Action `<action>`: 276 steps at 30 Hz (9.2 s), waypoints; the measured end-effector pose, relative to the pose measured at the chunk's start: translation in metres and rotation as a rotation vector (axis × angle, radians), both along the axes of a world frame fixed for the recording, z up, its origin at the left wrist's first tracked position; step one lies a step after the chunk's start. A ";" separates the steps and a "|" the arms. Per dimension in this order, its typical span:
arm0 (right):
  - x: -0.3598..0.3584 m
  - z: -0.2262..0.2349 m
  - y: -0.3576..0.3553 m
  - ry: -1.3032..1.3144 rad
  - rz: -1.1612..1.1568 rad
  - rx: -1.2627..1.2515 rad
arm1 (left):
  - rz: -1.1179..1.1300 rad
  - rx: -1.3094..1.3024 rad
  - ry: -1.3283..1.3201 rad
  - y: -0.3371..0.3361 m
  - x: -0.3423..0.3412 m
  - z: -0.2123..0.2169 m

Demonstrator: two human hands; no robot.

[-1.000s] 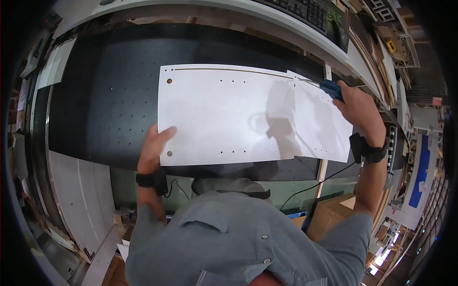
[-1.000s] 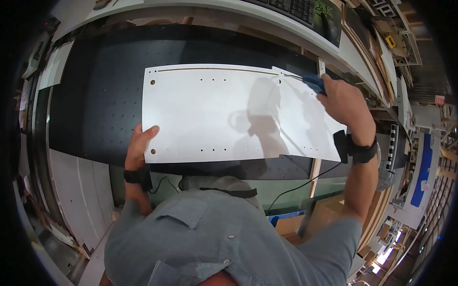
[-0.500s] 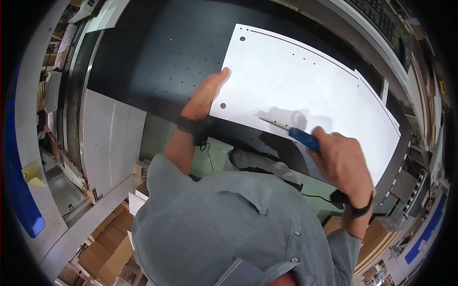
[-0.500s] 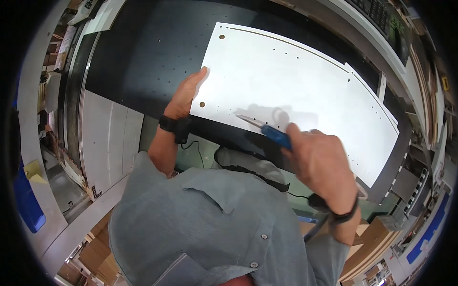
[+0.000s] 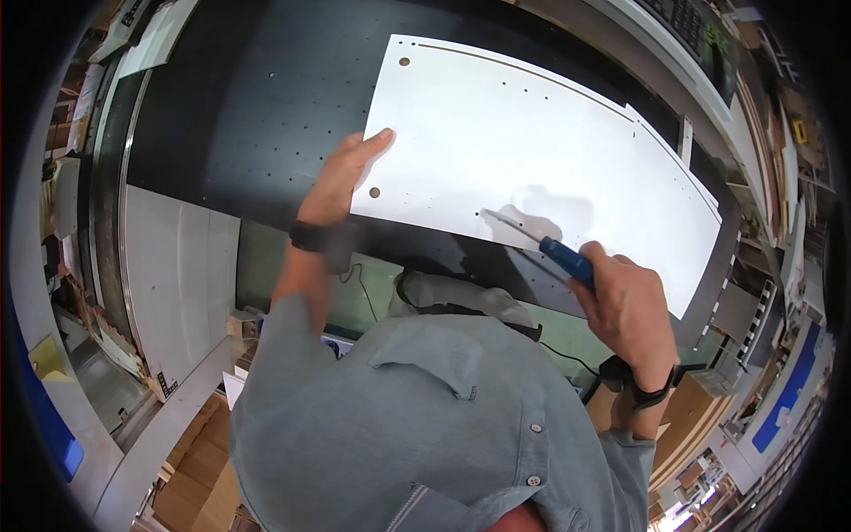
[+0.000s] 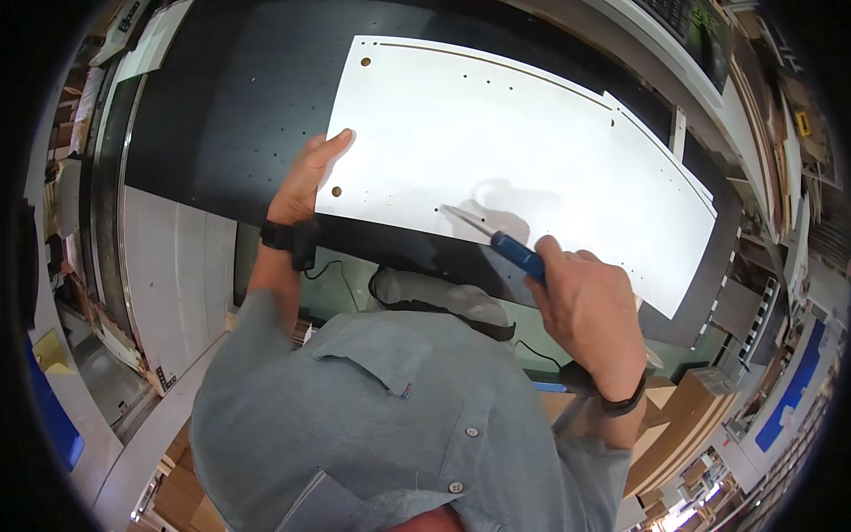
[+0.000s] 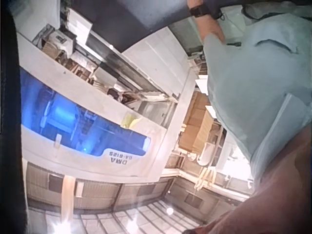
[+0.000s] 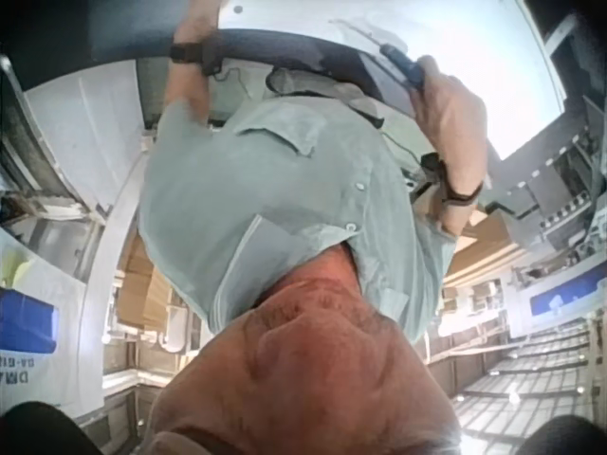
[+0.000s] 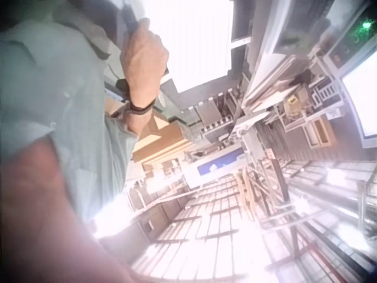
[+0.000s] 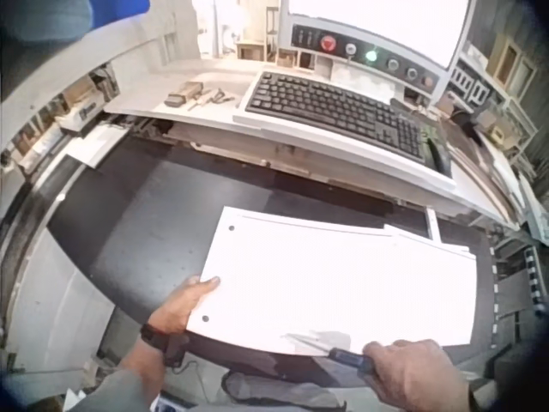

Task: Using an air nozzle to blow dust off wooden panels and stacking them in a furniture factory.

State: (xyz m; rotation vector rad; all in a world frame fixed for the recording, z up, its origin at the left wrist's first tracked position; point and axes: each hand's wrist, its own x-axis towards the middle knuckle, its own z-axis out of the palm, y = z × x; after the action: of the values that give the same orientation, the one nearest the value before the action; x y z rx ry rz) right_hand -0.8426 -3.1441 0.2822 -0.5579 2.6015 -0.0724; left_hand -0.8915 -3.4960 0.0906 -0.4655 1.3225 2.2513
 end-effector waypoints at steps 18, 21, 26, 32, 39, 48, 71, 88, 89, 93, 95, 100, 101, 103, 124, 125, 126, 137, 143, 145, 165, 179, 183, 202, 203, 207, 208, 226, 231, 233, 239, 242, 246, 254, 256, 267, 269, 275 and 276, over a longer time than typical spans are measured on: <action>0.001 0.000 0.016 -0.025 0.010 0.020 | 0.107 -0.107 0.018 0.015 -0.009 0.001; -0.001 0.001 0.027 -0.038 -0.008 0.000 | 0.159 -0.085 0.009 0.016 -0.008 0.000; 0.002 0.000 0.031 -0.036 -0.036 0.011 | 0.122 -0.132 0.007 0.014 -0.009 0.004; 0.008 0.001 0.052 -0.057 -0.100 0.033 | 0.135 -0.114 -0.005 0.010 -0.010 -0.005; 0.008 0.002 0.059 -0.065 -0.120 -0.020 | 0.062 -0.200 -0.007 0.009 -0.006 0.006; -0.050 -0.025 0.122 0.534 -0.411 -0.054 | 0.015 -0.334 0.019 0.018 -0.015 -0.011; 0.222 -0.103 0.378 -0.257 -1.070 -0.820 | -0.283 -0.264 0.295 0.256 -0.055 -0.007; 0.297 -0.217 0.398 0.593 -1.166 -0.392 | -0.339 -0.396 0.493 0.331 -0.043 0.001; 0.298 -0.192 0.383 0.648 -1.248 -0.400 | -0.321 -0.543 0.569 0.329 -0.047 0.010; 0.318 -0.111 0.328 0.515 -1.328 -1.030 | -0.389 -1.033 1.045 0.302 -0.106 0.058; 0.285 -0.085 0.277 0.416 -1.309 -1.287 | -0.564 -1.138 1.213 0.333 -0.126 0.110; 0.174 -0.187 0.230 0.483 -1.608 -1.410 | -0.876 -1.117 1.389 0.440 -0.198 0.091; 0.155 -0.205 0.234 0.565 -1.678 -1.410 | -0.944 -1.154 1.355 0.464 -0.207 0.084; 0.123 -0.203 0.246 0.550 -1.788 -1.390 | -1.020 -1.173 1.329 0.495 -0.218 0.065; 0.027 -0.241 0.251 1.124 -1.914 -0.961 | -1.278 -0.749 1.060 0.524 -0.219 0.061; 0.027 -0.245 0.254 1.172 -1.927 -0.946 | -1.282 -0.656 1.113 0.528 -0.218 0.058; 0.028 -0.248 0.257 1.142 -1.949 -0.935 | -1.278 -0.588 1.152 0.526 -0.219 0.058; 0.078 -0.192 0.138 0.018 -1.912 -1.688 | -1.622 -0.839 0.807 0.422 -0.287 0.055; 0.063 -0.195 0.124 0.046 -1.807 -1.792 | -1.636 -0.818 0.655 0.411 -0.275 0.044; 0.061 -0.188 0.124 0.068 -1.799 -1.798 | -1.651 -0.814 0.663 0.413 -0.276 0.045; 0.251 0.049 0.344 0.364 -1.180 -1.558 | -0.386 -0.530 0.227 0.272 -0.112 0.012; -0.008 -0.104 0.548 -0.471 -1.197 -0.963 | -0.201 -0.075 -0.049 0.352 -0.052 0.005; 0.009 -0.102 0.548 -0.312 -1.008 -1.153 | -0.209 -0.508 0.101 0.310 -0.049 -0.003; 0.278 -0.238 0.495 -0.068 -0.992 -1.367 | -0.840 -1.502 1.479 0.603 0.058 0.043; 0.282 -0.232 0.504 -0.029 -1.136 -1.409 | -0.850 -1.488 1.482 0.605 0.060 0.043; 0.261 -0.178 0.529 0.429 -1.213 -2.111 | -0.832 -1.500 1.525 0.607 0.059 0.040; 0.251 -0.170 0.538 0.439 -1.217 -2.101 | -0.829 -1.505 1.517 0.607 0.055 0.042; 0.043 -0.114 0.694 0.475 -0.595 -0.568 | -0.496 -1.674 1.404 0.638 0.038 0.027; 0.014 -0.097 0.694 0.559 -0.471 -0.609 | -0.480 -1.701 1.372 0.645 0.038 0.027; 0.005 -0.088 0.694 0.538 -0.445 -0.616 | -0.483 -1.670 1.365 0.648 0.038 0.026; -0.023 -0.111 0.703 0.480 -0.377 -0.534 | -0.505 -1.655 1.355 0.649 0.040 0.029; -0.031 -0.120 0.700 0.408 -0.401 -0.543 | -0.512 -1.661 1.350 0.647 0.038 0.029; -0.037 -0.122 0.695 0.429 -0.410 -0.641 | -0.510 -1.667 1.350 0.645 0.040 0.027; -0.051 -0.129 0.699 0.432 -0.363 -0.567 | -0.529 -1.722 1.327 0.647 0.039 0.028; -0.041 -0.125 0.699 0.405 -0.351 -0.622 | -0.534 -1.727 1.338 0.647 0.040 0.027; -0.033 -0.139 0.699 0.462 -0.353 -0.622 | -0.556 -1.727 1.341 0.645 0.041 0.028; -0.036 -0.136 0.699 0.448 -0.333 -0.653 | -0.550 -1.714 1.317 0.647 0.041 0.030; -0.034 -0.158 0.701 0.449 -0.327 -0.550 | -0.547 -1.705 1.331 0.649 0.039 0.030; -0.031 -0.164 0.701 0.445 -0.327 -0.550 | -0.550 -1.705 1.327 0.649 0.042 0.030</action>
State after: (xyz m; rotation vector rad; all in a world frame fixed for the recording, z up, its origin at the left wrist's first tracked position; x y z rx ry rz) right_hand -0.8736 -2.4434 0.1184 -0.3441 3.0897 -0.8824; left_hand -0.8499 -2.8469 0.1206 1.0180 3.1459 0.2260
